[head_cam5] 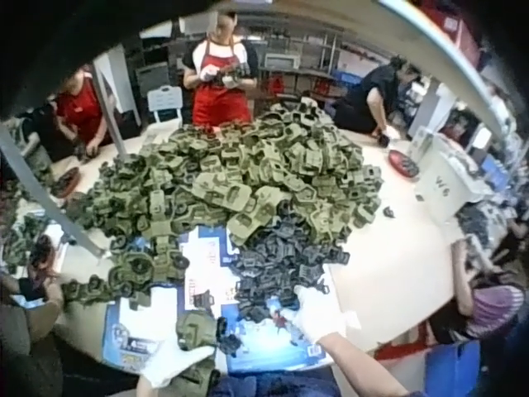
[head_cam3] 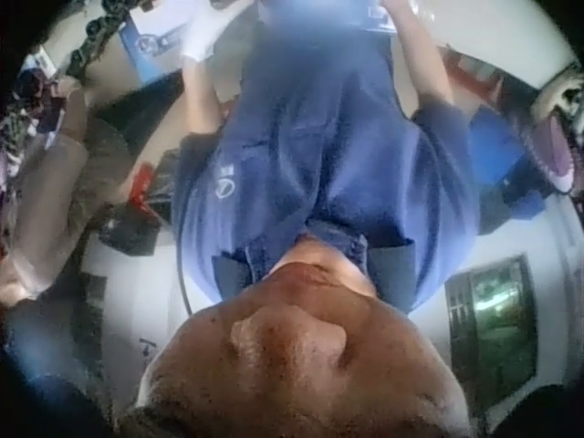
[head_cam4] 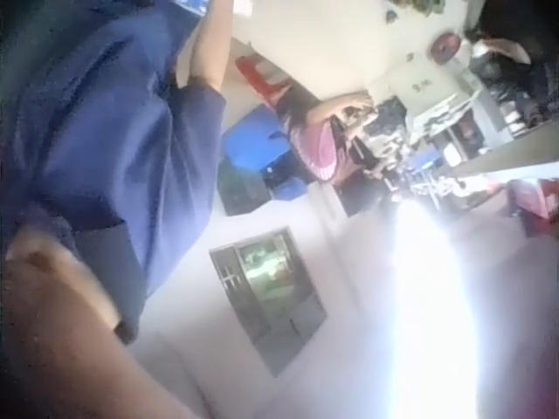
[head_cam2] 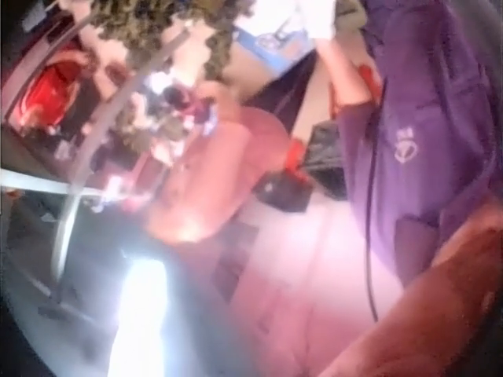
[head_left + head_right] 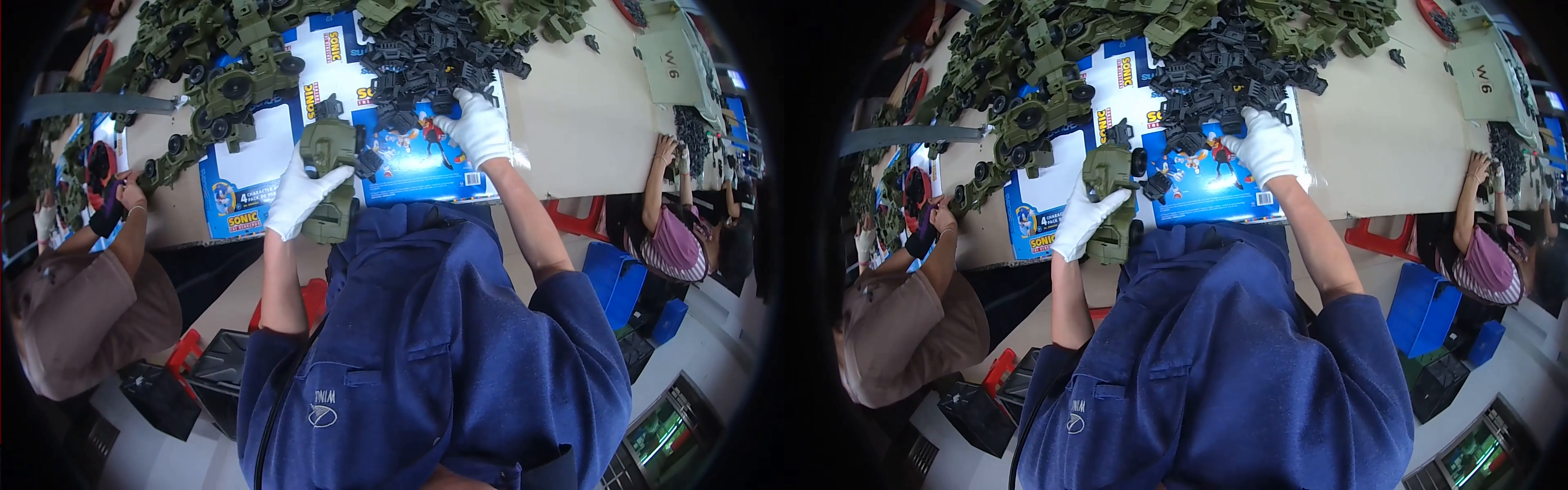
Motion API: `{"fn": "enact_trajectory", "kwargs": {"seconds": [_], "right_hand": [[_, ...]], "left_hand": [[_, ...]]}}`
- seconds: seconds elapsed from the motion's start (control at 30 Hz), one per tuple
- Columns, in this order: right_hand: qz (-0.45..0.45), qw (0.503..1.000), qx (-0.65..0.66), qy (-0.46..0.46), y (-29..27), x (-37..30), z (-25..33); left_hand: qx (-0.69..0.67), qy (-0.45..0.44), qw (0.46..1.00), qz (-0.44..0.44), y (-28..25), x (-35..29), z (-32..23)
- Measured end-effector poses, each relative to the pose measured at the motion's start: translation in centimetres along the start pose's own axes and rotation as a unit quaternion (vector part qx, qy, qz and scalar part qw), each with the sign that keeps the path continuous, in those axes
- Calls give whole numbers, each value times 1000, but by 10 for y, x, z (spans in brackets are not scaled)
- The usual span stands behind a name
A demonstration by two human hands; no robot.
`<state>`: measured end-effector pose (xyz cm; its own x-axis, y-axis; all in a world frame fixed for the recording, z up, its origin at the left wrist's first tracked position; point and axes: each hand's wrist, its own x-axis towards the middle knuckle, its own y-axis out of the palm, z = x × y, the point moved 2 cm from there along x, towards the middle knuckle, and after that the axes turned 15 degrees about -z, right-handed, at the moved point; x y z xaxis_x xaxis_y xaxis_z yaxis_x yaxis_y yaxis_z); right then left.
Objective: The person assembles plastic toy car components by hand, joining chassis parts to a toy car body.
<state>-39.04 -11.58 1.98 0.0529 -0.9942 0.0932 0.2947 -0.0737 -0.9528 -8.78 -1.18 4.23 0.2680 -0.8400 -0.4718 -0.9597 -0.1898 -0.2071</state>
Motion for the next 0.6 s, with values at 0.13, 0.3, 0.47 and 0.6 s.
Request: {"fn": "enact_trajectory", "kwargs": {"seconds": [0.13, 0.3, 0.47, 0.6], "right_hand": [[-64, 998, -23, 13, 14, -5, 10], [-116, 988, -4, 97, 31, -2, 10], [-59, 950, 202, 232, 3, -4, 7], [202, 785, 566, 150, -64, -15, 42]], "left_hand": [[-4, 4, 1000, 31, 4, -2, -12], [23, 55, 997, 56, 10, -5, -17], [10, 56, 993, 108, 7, -7, -35], [-11, 86, 972, 218, 10, -18, -55]]}}
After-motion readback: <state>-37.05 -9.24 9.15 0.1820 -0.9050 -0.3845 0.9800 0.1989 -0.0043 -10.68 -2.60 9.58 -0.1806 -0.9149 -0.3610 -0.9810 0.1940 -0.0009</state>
